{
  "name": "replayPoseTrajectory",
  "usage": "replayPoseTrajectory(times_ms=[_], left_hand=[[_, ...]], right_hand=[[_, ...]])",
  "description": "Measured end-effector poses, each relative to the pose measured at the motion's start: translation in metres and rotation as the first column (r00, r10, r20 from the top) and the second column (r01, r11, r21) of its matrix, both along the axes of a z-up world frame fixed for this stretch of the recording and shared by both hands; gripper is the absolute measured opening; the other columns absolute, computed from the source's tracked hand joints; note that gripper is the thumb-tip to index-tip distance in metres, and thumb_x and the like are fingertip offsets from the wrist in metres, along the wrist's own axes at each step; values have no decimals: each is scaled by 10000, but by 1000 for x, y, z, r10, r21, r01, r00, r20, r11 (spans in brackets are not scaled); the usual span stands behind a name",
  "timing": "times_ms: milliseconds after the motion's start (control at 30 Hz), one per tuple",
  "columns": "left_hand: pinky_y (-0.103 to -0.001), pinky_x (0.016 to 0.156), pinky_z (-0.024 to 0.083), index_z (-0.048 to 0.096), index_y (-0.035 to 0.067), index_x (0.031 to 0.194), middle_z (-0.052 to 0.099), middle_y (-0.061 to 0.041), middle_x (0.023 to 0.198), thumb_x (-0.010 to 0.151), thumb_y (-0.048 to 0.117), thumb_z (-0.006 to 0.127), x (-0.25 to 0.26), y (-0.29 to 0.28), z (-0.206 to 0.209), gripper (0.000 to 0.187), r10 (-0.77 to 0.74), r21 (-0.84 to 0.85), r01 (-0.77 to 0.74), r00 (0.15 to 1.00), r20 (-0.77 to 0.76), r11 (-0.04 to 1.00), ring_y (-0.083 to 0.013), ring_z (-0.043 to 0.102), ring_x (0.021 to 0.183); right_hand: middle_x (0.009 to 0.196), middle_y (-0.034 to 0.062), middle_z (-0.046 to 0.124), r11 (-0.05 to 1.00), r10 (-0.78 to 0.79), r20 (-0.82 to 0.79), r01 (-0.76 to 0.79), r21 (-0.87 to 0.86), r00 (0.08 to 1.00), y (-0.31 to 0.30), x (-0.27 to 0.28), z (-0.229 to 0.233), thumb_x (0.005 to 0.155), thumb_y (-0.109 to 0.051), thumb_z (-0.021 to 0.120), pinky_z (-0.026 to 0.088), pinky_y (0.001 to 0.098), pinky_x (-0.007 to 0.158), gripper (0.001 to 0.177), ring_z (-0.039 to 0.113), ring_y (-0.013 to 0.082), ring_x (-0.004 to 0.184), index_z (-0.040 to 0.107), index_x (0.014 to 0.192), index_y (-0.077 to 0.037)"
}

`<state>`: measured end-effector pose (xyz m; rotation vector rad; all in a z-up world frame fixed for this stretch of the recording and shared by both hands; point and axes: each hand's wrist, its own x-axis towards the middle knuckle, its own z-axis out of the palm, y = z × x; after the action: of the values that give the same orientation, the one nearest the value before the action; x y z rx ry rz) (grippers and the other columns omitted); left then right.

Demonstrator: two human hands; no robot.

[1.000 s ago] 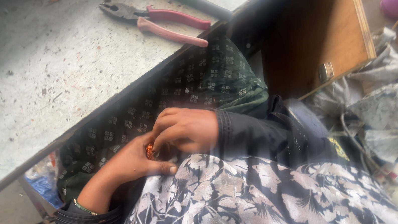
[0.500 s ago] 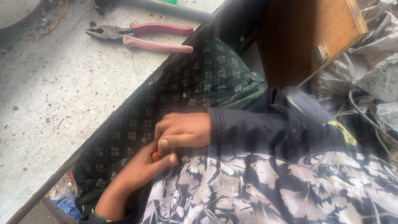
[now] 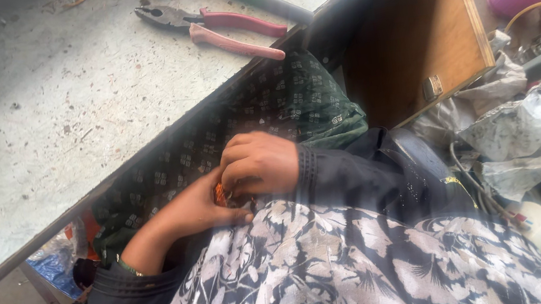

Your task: The person uses pliers to cut and strip the ends of a copper wire coil. They then use a screwdriver to adjust the internal components of the coil assembly.

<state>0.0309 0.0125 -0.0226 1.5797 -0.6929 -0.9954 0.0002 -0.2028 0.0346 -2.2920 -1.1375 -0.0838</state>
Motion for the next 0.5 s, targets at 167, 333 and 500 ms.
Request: replayPoseTrajectory(times_ms=[167,333,500], left_hand=[[-294,864,560,589,5,1288,725,-73,1075,659,214,914,2,-6,0,738,48,0,-48,998,50,999,-142,685,994],[-301,778,587,614,15,1261,753,-64,1011,676,216,899,-2,-15,18,680,201,40,-209,967,158,977,-126,711,903],[-303,774,552,662,69,1242,736,-56,1003,672,254,918,-7,-6,52,652,152,202,-260,888,435,944,-118,698,897]], right_hand=[[1086,49,690,992,-76,192,95,-87,978,1,-11,4,793,-196,788,463,428,983,260,638,264,1138,711,1022,-102],[1114,80,691,974,-205,263,223,-41,943,-1,-17,6,803,-181,779,462,435,1026,284,639,270,1143,694,1052,-77],[1108,99,690,972,-218,295,236,-24,930,1,-18,12,782,-152,781,462,447,1038,315,641,288,1124,676,1061,-52]])
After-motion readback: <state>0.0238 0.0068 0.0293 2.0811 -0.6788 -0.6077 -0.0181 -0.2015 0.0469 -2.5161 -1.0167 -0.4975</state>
